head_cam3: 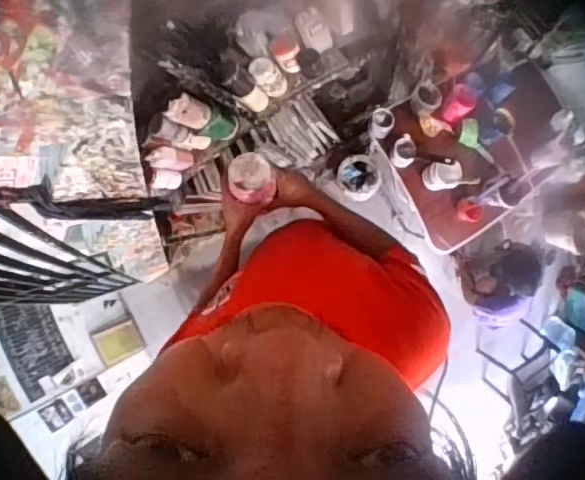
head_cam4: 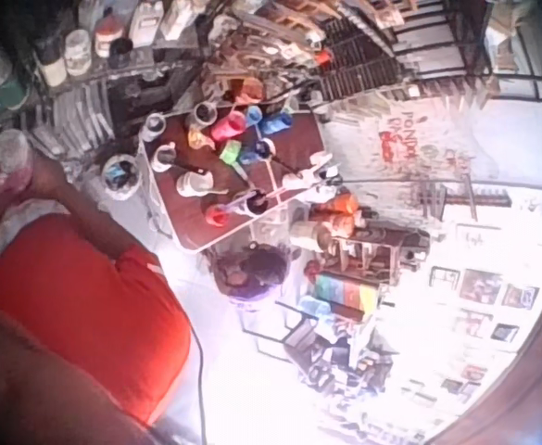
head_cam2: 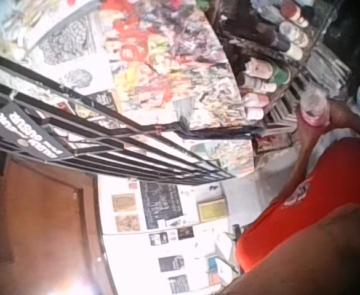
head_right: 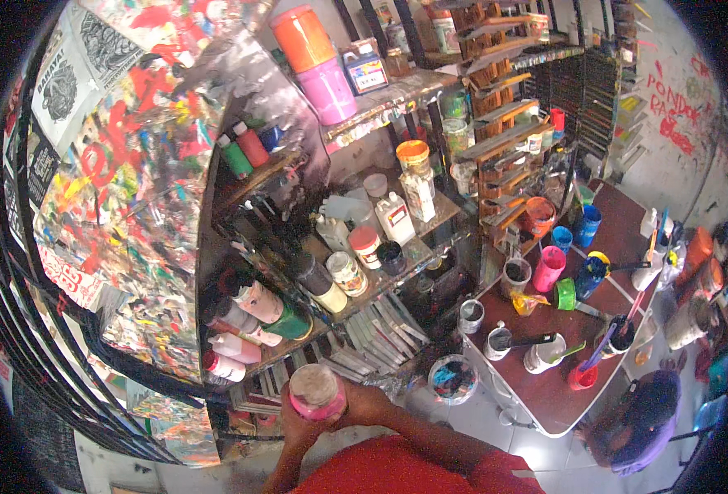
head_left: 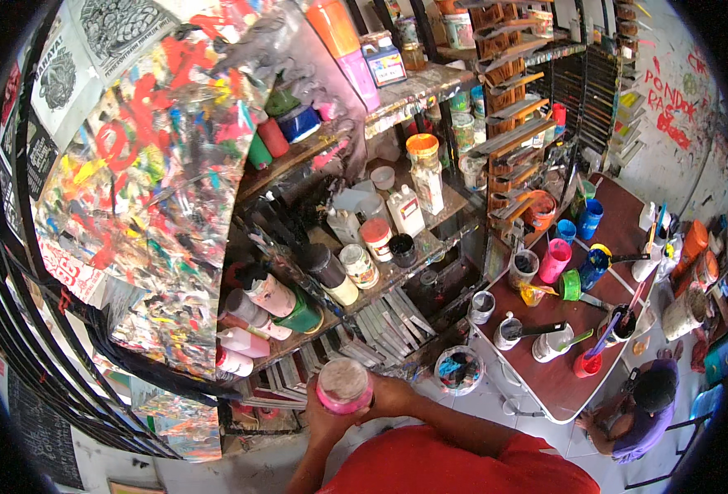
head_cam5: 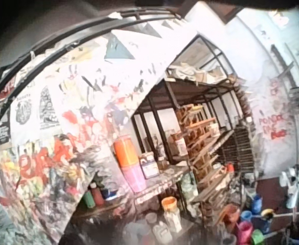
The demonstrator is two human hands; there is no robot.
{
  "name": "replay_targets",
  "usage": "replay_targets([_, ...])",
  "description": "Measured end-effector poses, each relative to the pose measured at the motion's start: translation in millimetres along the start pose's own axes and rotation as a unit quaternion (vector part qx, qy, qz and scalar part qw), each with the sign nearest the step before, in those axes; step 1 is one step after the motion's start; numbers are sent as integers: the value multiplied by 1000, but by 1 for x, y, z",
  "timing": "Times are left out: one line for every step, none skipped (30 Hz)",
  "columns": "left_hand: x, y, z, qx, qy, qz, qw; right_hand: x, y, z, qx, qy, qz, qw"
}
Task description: The person prepares screen printing inks by selecting and mixing pigments. They open a pink container, pour its contents into a small cup, and then add a dark pigment from another container. The person uses a spatula to stir the mixture in the cup.
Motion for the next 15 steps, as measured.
replay_targets([-22, 0, -8, 26, -6, -34, 999, -9, 3, -1, -1, -23, 8, 1000])
replay_targets([-26, -6, -19, 40, -54, -56, 996, -15, 7, -1, -2, -48, 16, 999])
replay_targets([-16, -11, -30, 50, -99, -72, 991, -25, 8, -3, -11, -75, 30, 997])
replay_targets([-10, -14, -42, 61, -138, -86, 985, -38, 13, 0, -29, -94, 39, 994])
replay_targets([-19, -15, -56, 55, -149, -153, 975, -70, 20, -2, -57, -115, 73, 989])
replay_targets([-25, -13, -62, 38, -164, -205, 964, -89, 32, 2, -81, -30, 12, 996])
replay_targets([-20, -12, -66, 72, -131, -184, 972, -61, 35, 18, -85, 5, 12, 996])
replay_targets([-20, -13, -72, 110, -91, -174, 974, -65, 44, 27, -161, -53, 15, 986])
replay_targets([-7, -16, -79, 175, -43, -121, 976, -59, 51, 31, -163, -77, -3, 984])
replay_targets([4, -18, -85, 239, 12, -72, 968, -54, 59, 37, -169, -98, -24, 980])
replay_targets([0, -26, -83, 242, -37, -91, 965, -60, 67, 40, -186, -57, -25, 981])
replay_targets([5, -40, -69, 179, -101, -135, 969, -67, 74, 42, -202, -18, -25, 979])
replay_targets([20, -62, -56, 119, -165, -181, 962, -95, 86, 36, -218, -25, -40, 975])
replay_targets([66, -100, -35, 70, -106, -124, 984, -82, 88, 41, -229, -62, -26, 971])
replay_targets([89, -133, -15, 35, -21, -56, 998, -99, 99, 39, -247, -99, -56, 962])
Point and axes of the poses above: each hand's wrist, its own y-axis away from the middle knuckle, its own z-axis out of the back of the hand, x = y × z, the point moved 9 cm from there along -y, towards the middle knuckle, and after that the axes turned 6 degrees about z, right-handed, at the moved point
